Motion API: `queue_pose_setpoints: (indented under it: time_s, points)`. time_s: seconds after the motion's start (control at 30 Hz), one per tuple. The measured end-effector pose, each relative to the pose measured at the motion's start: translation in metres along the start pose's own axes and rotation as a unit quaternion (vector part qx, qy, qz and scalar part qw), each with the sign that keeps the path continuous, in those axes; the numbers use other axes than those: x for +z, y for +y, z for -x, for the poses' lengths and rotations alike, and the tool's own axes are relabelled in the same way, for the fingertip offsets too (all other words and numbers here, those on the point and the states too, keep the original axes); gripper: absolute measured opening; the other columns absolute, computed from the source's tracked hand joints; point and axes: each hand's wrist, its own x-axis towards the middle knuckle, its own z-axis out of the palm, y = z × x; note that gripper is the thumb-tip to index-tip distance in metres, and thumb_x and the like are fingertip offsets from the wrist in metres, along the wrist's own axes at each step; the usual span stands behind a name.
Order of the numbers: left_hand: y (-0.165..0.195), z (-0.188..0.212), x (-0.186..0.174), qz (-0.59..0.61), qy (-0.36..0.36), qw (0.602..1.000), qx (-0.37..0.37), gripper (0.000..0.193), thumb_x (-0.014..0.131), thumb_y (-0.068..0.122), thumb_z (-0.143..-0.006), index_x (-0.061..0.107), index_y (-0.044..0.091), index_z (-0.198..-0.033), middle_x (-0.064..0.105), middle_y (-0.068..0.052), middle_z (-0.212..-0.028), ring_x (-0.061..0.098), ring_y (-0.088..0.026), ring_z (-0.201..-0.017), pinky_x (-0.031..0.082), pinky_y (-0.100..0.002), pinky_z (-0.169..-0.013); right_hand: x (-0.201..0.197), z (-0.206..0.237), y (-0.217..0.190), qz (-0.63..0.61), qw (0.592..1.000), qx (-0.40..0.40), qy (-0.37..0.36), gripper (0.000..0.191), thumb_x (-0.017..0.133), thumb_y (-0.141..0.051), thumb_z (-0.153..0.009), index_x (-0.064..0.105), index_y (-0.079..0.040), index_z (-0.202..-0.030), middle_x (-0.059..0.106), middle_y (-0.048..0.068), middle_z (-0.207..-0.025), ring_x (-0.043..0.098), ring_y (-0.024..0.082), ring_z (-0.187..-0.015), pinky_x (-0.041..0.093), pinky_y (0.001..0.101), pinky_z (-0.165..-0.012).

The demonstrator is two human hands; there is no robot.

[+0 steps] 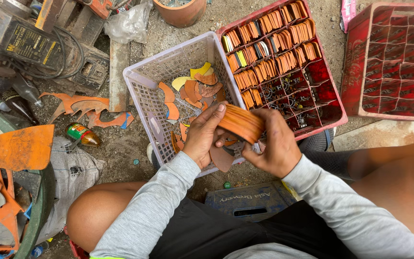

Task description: The person sorts orange and yellow plastic pieces from a white basket into a red crate with compartments. They pick up pieces, separate them, and place them into the crate while sitting on the ground.

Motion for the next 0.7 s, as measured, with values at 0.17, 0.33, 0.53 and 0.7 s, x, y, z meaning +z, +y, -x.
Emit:
queue_pose_setpoints:
  time_s: [0.17, 0.33, 0.53, 0.7]
  points:
    - [0.016, -0.001, -0.003, -0.118, 0.014, 0.993, -0.010, 0.057, 0.064, 0.039, -0.094, 0.054, 0.005, -0.137, 0.073, -0.007, -0.110, 0.078, -0.019, -0.098, 0.045, -0.020, -0.039, -0.013, -0.007, 0.046, 0.065, 0.991, 0.110, 0.043, 0.067, 0.081, -0.013, -0.079, 0.047, 0.010, -0.132, 0.060, 0.024, -0.117, 0.067, 0.034, -0.102, 0.060, 0.0424, -0.090]
    - [0.025, 0.001, -0.006, -0.161, -0.028, 0.986, 0.020, 0.050, 0.063, 0.038, -0.098, 0.059, 0.001, -0.130, 0.073, -0.012, -0.105, 0.079, -0.023, -0.089, 0.046, -0.019, -0.038, -0.016, -0.010, 0.097, 0.186, 0.964, 0.179, 0.058, 0.070, 0.084, -0.019, -0.079, 0.048, 0.009, -0.130, 0.057, 0.027, -0.119, 0.061, 0.042, -0.110, 0.053, 0.0489, -0.098]
    - [0.038, 0.002, -0.014, -0.148, -0.034, 0.987, 0.052, 0.042, 0.063, 0.033, -0.098, 0.060, 0.000, -0.125, 0.073, -0.013, -0.100, 0.079, -0.022, -0.079, 0.045, -0.019, -0.036, 0.014, -0.005, 0.121, 0.216, 0.949, 0.230, 0.003, 0.081, 0.088, -0.025, -0.070, 0.046, 0.010, -0.130, 0.052, 0.028, -0.118, 0.053, 0.044, -0.111, 0.047, 0.0507, -0.099]
    - [0.045, 0.006, -0.023, -0.134, -0.030, 0.987, 0.081, 0.038, 0.064, 0.030, -0.100, 0.062, -0.001, -0.121, 0.073, -0.013, -0.100, 0.079, -0.022, -0.078, 0.044, -0.019, -0.035, 0.016, -0.012, 0.129, 0.236, 0.941, 0.241, -0.033, 0.076, 0.086, -0.028, -0.076, 0.047, 0.009, -0.129, 0.052, 0.028, -0.121, 0.052, 0.044, -0.116, 0.047, 0.0497, -0.104]
